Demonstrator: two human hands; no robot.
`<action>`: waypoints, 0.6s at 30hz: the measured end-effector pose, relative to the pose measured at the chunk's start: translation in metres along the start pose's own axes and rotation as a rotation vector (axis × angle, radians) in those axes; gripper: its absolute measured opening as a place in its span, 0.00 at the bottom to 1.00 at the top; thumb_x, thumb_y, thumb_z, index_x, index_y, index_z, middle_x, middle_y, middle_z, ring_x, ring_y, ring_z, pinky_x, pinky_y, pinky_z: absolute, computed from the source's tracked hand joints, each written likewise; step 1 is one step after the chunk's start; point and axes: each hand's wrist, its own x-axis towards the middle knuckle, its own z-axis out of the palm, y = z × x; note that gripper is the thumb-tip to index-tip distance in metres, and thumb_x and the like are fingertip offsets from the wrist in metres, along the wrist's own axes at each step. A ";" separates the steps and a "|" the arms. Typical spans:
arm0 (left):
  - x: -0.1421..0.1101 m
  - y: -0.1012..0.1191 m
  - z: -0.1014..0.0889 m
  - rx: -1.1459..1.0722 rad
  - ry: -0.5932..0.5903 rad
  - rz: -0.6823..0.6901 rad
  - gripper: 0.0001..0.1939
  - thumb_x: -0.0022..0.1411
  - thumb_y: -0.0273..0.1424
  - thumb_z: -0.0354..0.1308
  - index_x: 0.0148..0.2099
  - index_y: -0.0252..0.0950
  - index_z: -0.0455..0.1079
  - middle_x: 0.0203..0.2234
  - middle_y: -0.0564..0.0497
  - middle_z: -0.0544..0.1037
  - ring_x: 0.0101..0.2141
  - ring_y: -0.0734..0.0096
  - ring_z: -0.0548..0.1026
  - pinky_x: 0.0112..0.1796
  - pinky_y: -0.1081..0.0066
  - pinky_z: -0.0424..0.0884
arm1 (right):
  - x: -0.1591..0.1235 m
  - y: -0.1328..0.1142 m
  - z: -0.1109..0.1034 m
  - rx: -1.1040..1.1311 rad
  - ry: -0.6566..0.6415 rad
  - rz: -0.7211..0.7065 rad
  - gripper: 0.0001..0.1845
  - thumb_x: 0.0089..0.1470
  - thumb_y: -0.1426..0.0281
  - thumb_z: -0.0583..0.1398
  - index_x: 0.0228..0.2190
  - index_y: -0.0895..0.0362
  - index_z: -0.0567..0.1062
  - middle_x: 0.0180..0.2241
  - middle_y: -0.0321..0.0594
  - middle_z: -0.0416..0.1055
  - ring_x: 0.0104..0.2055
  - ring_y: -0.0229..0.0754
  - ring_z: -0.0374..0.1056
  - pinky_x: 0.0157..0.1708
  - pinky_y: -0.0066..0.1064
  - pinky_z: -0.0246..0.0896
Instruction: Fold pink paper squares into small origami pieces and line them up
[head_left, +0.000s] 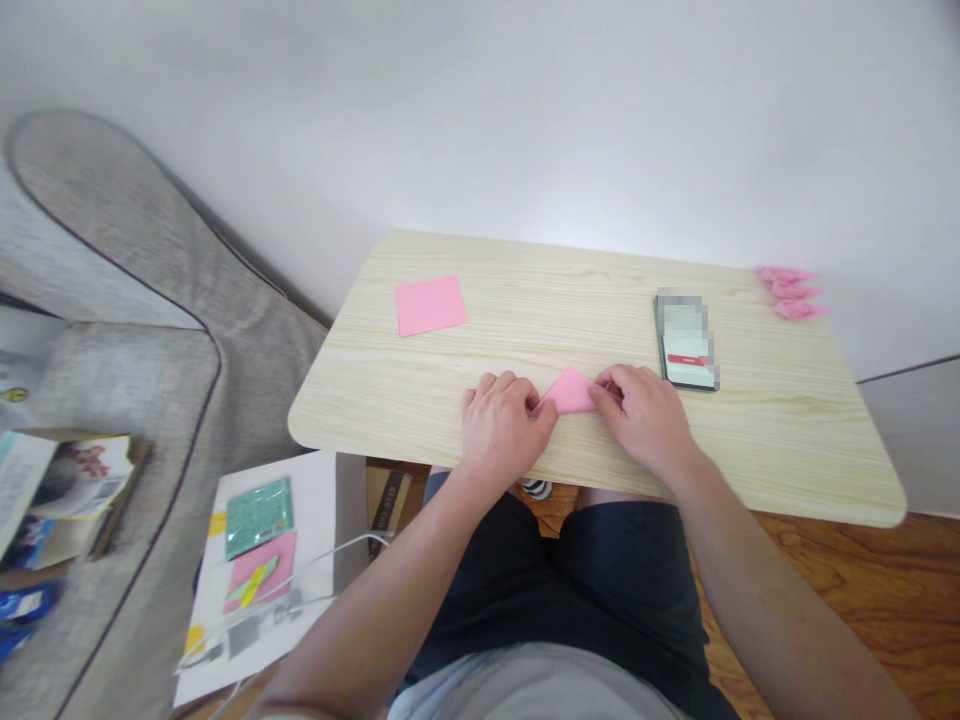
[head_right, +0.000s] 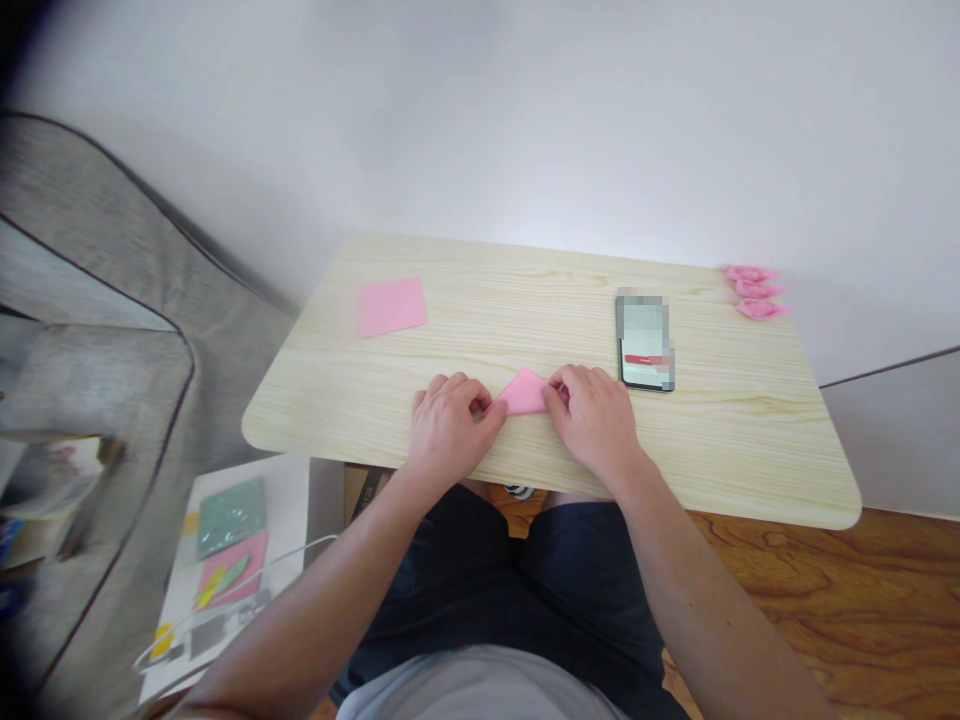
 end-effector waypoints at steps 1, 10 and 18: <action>0.000 0.000 0.000 0.005 0.002 0.002 0.11 0.66 0.37 0.62 0.32 0.41 0.69 0.35 0.49 0.79 0.44 0.54 0.73 0.44 0.55 0.65 | 0.001 0.000 -0.001 0.001 -0.013 0.004 0.09 0.67 0.61 0.59 0.37 0.52 0.75 0.34 0.40 0.77 0.39 0.49 0.71 0.39 0.40 0.58; 0.002 0.001 -0.001 0.024 -0.004 -0.003 0.11 0.65 0.37 0.62 0.31 0.40 0.68 0.34 0.48 0.79 0.44 0.55 0.73 0.44 0.56 0.64 | 0.005 -0.002 -0.006 -0.068 -0.091 0.016 0.11 0.68 0.60 0.57 0.38 0.53 0.75 0.35 0.41 0.78 0.40 0.49 0.72 0.39 0.39 0.58; 0.001 0.000 -0.002 0.030 -0.032 -0.012 0.11 0.67 0.39 0.61 0.32 0.41 0.69 0.36 0.50 0.79 0.45 0.56 0.73 0.44 0.57 0.62 | 0.002 0.000 -0.005 -0.017 -0.072 0.008 0.11 0.68 0.61 0.57 0.38 0.54 0.75 0.36 0.42 0.77 0.40 0.49 0.71 0.40 0.39 0.58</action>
